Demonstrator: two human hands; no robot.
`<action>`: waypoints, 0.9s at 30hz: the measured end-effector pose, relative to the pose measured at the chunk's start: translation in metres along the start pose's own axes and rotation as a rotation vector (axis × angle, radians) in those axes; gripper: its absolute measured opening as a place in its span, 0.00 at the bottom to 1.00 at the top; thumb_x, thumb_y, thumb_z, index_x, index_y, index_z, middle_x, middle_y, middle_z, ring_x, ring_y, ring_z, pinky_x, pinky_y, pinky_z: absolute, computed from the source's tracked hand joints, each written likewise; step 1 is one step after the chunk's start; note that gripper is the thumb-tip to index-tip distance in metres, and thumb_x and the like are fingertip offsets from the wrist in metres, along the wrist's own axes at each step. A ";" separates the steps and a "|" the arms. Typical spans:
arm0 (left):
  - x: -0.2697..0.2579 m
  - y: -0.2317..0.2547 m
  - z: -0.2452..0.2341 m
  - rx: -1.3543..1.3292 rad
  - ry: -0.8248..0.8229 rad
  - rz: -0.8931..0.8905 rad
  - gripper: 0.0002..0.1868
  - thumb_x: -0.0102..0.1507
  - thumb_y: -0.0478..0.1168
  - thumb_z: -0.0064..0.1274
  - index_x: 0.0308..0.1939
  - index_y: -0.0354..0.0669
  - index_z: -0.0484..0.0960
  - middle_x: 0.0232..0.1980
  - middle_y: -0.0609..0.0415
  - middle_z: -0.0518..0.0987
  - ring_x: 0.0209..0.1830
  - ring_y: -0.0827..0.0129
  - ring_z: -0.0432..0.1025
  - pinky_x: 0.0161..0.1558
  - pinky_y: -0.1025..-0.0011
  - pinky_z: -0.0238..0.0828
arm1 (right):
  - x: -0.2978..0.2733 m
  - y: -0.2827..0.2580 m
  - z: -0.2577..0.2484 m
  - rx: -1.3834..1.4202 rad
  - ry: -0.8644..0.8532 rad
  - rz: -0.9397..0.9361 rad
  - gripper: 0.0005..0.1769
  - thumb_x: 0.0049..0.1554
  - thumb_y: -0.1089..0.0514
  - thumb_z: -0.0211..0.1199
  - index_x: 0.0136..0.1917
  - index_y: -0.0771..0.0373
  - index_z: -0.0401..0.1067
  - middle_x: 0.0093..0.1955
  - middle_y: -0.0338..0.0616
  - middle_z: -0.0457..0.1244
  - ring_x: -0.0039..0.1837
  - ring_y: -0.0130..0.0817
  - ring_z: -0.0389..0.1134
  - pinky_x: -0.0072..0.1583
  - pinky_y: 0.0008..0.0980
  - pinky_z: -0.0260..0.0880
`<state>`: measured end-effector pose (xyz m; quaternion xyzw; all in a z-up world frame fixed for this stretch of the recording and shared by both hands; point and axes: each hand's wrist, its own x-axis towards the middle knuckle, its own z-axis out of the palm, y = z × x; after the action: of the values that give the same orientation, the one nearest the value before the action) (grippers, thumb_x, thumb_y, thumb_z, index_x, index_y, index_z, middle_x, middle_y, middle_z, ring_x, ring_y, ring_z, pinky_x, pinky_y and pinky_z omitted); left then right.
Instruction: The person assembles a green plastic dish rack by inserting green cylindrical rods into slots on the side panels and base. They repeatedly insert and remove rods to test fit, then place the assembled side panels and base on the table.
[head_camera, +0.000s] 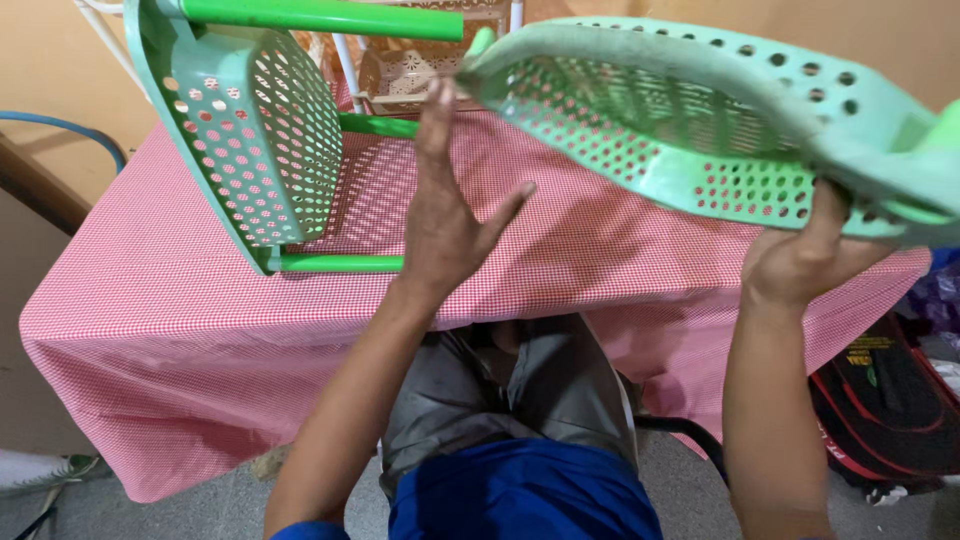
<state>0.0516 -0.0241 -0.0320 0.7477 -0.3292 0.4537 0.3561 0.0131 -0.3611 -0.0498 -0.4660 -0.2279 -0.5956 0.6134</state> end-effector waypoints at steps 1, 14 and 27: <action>0.001 -0.005 -0.002 -0.003 0.012 -0.017 0.63 0.67 0.54 0.69 0.82 0.51 0.29 0.85 0.45 0.38 0.86 0.48 0.43 0.76 0.55 0.65 | 0.001 -0.003 -0.003 0.060 0.012 0.058 0.26 0.67 0.72 0.60 0.75 0.67 0.58 0.70 0.51 0.61 0.70 0.43 0.63 0.74 0.43 0.65; -0.006 -0.016 -0.024 -0.144 0.094 -0.194 0.33 0.78 0.42 0.53 0.78 0.37 0.49 0.73 0.35 0.63 0.75 0.49 0.65 0.78 0.54 0.66 | 0.008 -0.010 0.002 0.458 -0.038 0.556 0.28 0.65 0.76 0.54 0.77 0.68 0.60 0.71 0.51 0.61 0.71 0.43 0.64 0.76 0.43 0.63; -0.002 0.004 -0.051 -0.225 0.128 -0.268 0.19 0.78 0.38 0.45 0.70 0.35 0.60 0.54 0.44 0.77 0.49 0.60 0.78 0.52 0.63 0.77 | -0.006 0.005 0.018 0.494 -0.058 0.855 0.23 0.64 0.71 0.53 0.73 0.70 0.62 0.68 0.52 0.64 0.69 0.45 0.69 0.72 0.45 0.71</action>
<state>0.0248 0.0160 -0.0158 0.7098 -0.2520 0.4092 0.5150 0.0213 -0.3440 -0.0479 -0.3750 -0.1678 -0.2057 0.8882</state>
